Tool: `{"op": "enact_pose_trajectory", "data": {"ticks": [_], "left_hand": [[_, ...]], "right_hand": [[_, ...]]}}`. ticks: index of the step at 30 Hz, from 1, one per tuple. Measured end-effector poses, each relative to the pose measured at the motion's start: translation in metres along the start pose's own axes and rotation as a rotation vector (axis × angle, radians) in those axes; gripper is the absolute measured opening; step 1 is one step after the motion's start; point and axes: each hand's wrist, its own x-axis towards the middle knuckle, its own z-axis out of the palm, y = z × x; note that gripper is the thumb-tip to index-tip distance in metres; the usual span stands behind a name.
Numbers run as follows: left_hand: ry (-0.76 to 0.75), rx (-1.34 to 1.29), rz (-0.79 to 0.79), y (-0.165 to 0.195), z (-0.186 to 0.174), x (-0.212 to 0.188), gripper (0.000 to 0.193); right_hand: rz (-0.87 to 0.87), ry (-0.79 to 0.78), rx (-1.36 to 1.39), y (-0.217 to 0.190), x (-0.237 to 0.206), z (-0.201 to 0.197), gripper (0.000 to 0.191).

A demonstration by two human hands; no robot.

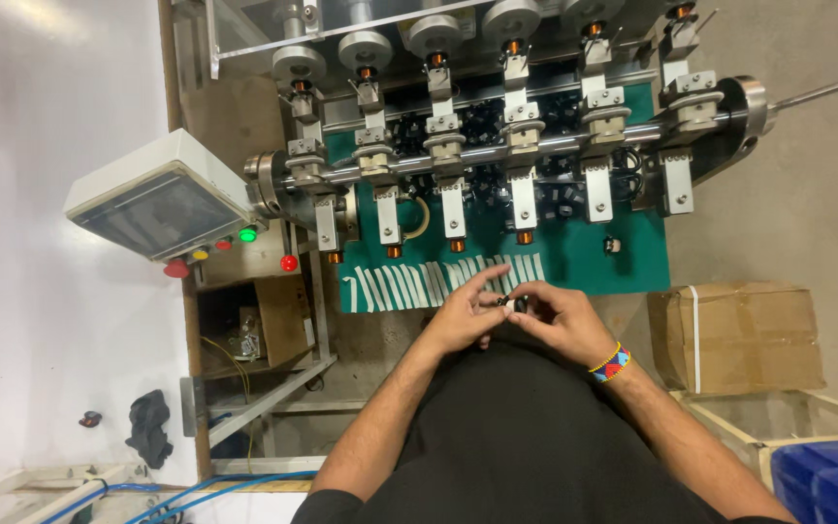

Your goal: The person picks up small black coil bobbins from a pile and from the machine bed and seats them onto the stations of a multi-spindle winding machine, occasionally trimming or adjusting parts with scissors and handling a roll of tape while arranging finished pieces on the green work surface.

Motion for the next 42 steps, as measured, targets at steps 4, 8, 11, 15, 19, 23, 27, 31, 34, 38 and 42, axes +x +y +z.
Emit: {"op": "enact_pose_trajectory", "data": {"ticks": [4, 8, 11, 15, 19, 23, 27, 31, 34, 38, 42], "left_hand": [[0.201, 0.633, 0.198, -0.009, 0.026, 0.025, 0.046], [0.575, 0.66, 0.06, 0.001, 0.043, 0.043, 0.046], [0.748, 0.599, 0.126, 0.006, 0.046, 0.06, 0.058], [0.609, 0.437, 0.022, -0.023, 0.044, 0.09, 0.045], [0.491, 0.249, -0.064, -0.074, 0.044, 0.107, 0.031], [0.269, 0.169, -0.256, -0.104, 0.054, 0.083, 0.032], [0.269, 0.185, -0.132, -0.089, 0.051, 0.051, 0.036], [0.504, 0.194, 0.189, -0.037, 0.038, 0.004, 0.065], [0.371, 0.363, 0.4, 0.004, 0.018, -0.022, 0.047], [0.032, 0.498, 0.609, 0.038, -0.004, -0.033, 0.044], [0.037, 0.437, 0.579, 0.046, -0.025, -0.035, 0.045]], "right_hand": [[-0.047, 0.055, -0.453, 0.076, 0.017, -0.032, 0.032], [0.058, 0.071, -0.651, 0.146, 0.041, -0.061, 0.035], [0.074, 0.173, -0.648, 0.164, 0.054, -0.07, 0.043], [0.134, 0.147, -0.511, 0.142, 0.061, -0.063, 0.042], [-0.221, 0.121, -0.112, 0.102, 0.076, -0.042, 0.034], [0.164, -0.182, 0.652, 0.072, 0.101, -0.013, 0.038], [0.31, -0.138, 0.909, 0.058, 0.1, 0.003, 0.036], [0.448, -0.319, 0.912, 0.053, 0.064, -0.003, 0.04], [0.646, -0.632, 1.048, 0.047, 0.04, -0.01, 0.045], [0.72, -0.747, 1.031, 0.029, 0.041, -0.008, 0.047], [0.569, -0.718, 1.043, 0.0, 0.045, 0.01, 0.05]]}}
